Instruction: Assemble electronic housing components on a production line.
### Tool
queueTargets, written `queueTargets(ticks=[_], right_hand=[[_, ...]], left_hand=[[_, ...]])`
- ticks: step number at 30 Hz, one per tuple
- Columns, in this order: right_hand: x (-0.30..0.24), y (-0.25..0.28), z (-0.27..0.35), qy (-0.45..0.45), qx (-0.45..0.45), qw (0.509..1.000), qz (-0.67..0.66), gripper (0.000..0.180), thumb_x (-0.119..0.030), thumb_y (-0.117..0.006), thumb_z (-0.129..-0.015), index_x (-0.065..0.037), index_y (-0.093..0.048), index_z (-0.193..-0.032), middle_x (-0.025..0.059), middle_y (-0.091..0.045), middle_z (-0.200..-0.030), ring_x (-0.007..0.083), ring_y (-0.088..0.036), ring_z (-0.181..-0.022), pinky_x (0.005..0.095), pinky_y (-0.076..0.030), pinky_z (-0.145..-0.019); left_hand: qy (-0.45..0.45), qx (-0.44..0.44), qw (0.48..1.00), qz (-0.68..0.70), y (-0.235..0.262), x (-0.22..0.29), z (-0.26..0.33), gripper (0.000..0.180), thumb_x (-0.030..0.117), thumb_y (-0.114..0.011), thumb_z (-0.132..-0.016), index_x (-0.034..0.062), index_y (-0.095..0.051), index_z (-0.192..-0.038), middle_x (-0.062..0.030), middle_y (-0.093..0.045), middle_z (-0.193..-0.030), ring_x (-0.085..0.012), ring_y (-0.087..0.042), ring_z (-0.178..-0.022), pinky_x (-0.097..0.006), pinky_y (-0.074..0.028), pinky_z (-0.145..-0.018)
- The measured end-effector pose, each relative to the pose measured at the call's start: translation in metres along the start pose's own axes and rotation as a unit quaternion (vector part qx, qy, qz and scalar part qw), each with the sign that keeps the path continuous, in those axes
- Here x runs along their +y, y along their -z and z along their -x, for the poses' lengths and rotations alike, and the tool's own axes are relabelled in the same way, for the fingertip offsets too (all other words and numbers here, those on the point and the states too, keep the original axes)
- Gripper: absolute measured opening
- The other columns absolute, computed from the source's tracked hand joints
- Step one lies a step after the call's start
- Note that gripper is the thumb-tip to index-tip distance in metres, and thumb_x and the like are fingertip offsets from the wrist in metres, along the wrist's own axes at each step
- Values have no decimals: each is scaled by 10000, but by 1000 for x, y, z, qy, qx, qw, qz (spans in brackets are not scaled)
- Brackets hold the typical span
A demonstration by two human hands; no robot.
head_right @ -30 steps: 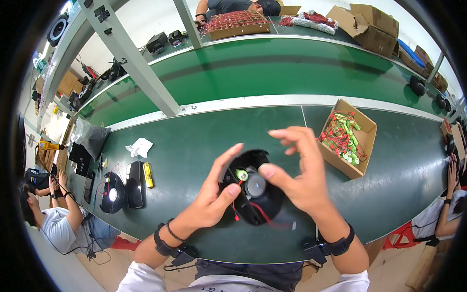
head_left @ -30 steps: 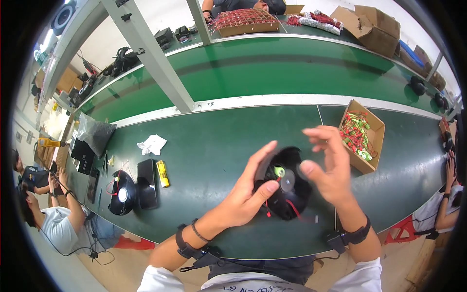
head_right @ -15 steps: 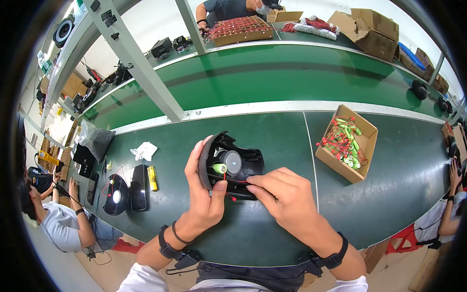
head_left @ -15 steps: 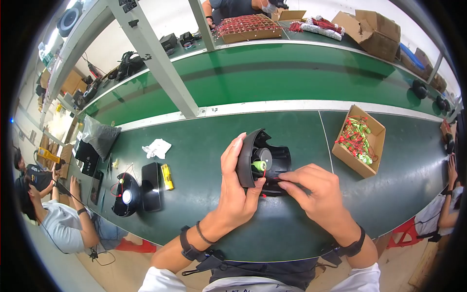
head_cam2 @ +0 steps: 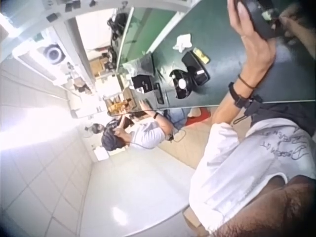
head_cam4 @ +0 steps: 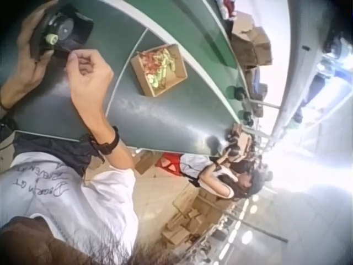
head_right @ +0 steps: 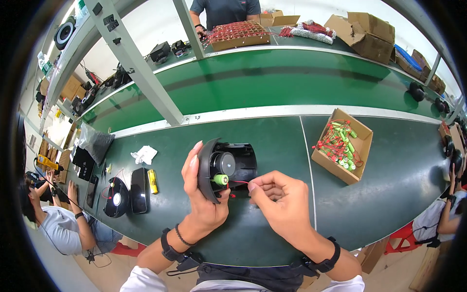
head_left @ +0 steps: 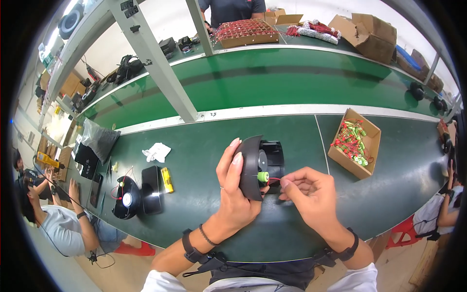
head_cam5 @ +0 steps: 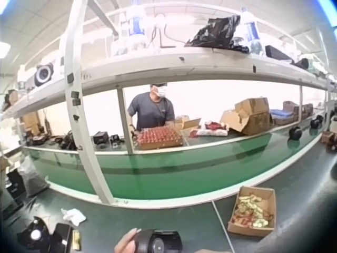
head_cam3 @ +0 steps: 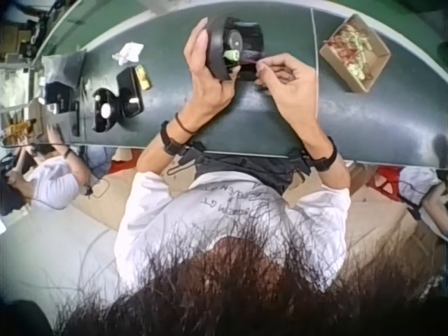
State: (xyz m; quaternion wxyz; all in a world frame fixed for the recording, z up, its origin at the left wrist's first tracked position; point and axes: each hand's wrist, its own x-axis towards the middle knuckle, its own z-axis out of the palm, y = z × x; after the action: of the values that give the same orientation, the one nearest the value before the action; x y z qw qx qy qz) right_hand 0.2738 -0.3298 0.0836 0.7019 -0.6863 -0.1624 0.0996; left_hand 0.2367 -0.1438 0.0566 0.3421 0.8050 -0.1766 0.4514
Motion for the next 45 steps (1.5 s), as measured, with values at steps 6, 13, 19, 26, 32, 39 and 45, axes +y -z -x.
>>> queueTargets(ticks=[6, 13, 19, 26, 32, 39, 45], right_hand=[[0, -5, 1, -65, -2, 994, -89, 158, -89, -736, -979, 66, -707, -975, 93, -738, -826, 131, -728, -701, 244, -570, -617], [-12, -46, 29, 202, 178, 946, 179, 103, -39, -776, -908, 20, -743, -986, 145, -769, -898, 225, -752, -748, 334, -584, -661], [23, -35, 59, 282, 185, 861, 381, 105, -58, -738, -860, -34, -723, -962, 132, -715, -901, 323, -701, -808, 424, -575, -694], [42, -47, 52, 269, 79, 879, 385, 218, -126, -599, -835, -43, -681, -1020, 120, -616, -988, 313, -610, -990, 406, -502, -911], [-37, 13, 117, 224, -7, 926, 302, 188, -93, -553, -1030, 8, -647, -1157, 136, -658, -1058, 286, -638, -960, 365, -518, -876], [-97, 414, 103, 91, 473, 857, 186, 823, -153, -708, -960, -13, -191, -1585, 98, -724, -877, 160, -670, -675, 302, -559, -588], [-74, 548, 75, -25, 614, 759, 217, 955, -146, -713, -934, -12, -85, -1641, 106, -751, -875, 170, -670, -623, 316, -536, -507]], left_hand=[[14, 42, 998, -43, -7, 8, -1, 928, -7, -787, -850, 65, -236, -1593, -350, -305, -1573, -496, -424, -1416, -540, -433, -1148], [266, 188, 937, 128, -26, 41, -14, 691, 200, -567, -1076, -3, -185, -1614, -279, -313, -1600, -382, -374, -1469, -471, -286, -1226], [452, 145, 869, 140, -56, 42, -26, 641, 418, -489, -1121, -64, -343, -1517, -241, -452, -1453, -313, -437, -1372, -427, -318, -1193], [545, 114, 689, 464, -59, 8, 4, 515, 465, -546, -1079, 70, -486, -1405, -126, -630, -1196, -259, -672, -1029, -401, -600, -788], [560, 56, 672, 482, -64, -8, 14, 550, 479, -591, -1055, 96, -490, -1436, -195, -639, -1335, -378, -694, -1141, -580, -652, -768], [537, -45, 776, 328, -24, 2, -13, 669, 416, -583, -1084, -12, -402, -1565, -208, -583, -1432, -320, -661, -1202, -408, -591, -954], [451, -143, 839, 269, -46, 17, -34, 521, 329, -605, -1085, -28, -552, -1461, -165, -683, -1254, -233, -662, -1058, -334, -549, -902]])
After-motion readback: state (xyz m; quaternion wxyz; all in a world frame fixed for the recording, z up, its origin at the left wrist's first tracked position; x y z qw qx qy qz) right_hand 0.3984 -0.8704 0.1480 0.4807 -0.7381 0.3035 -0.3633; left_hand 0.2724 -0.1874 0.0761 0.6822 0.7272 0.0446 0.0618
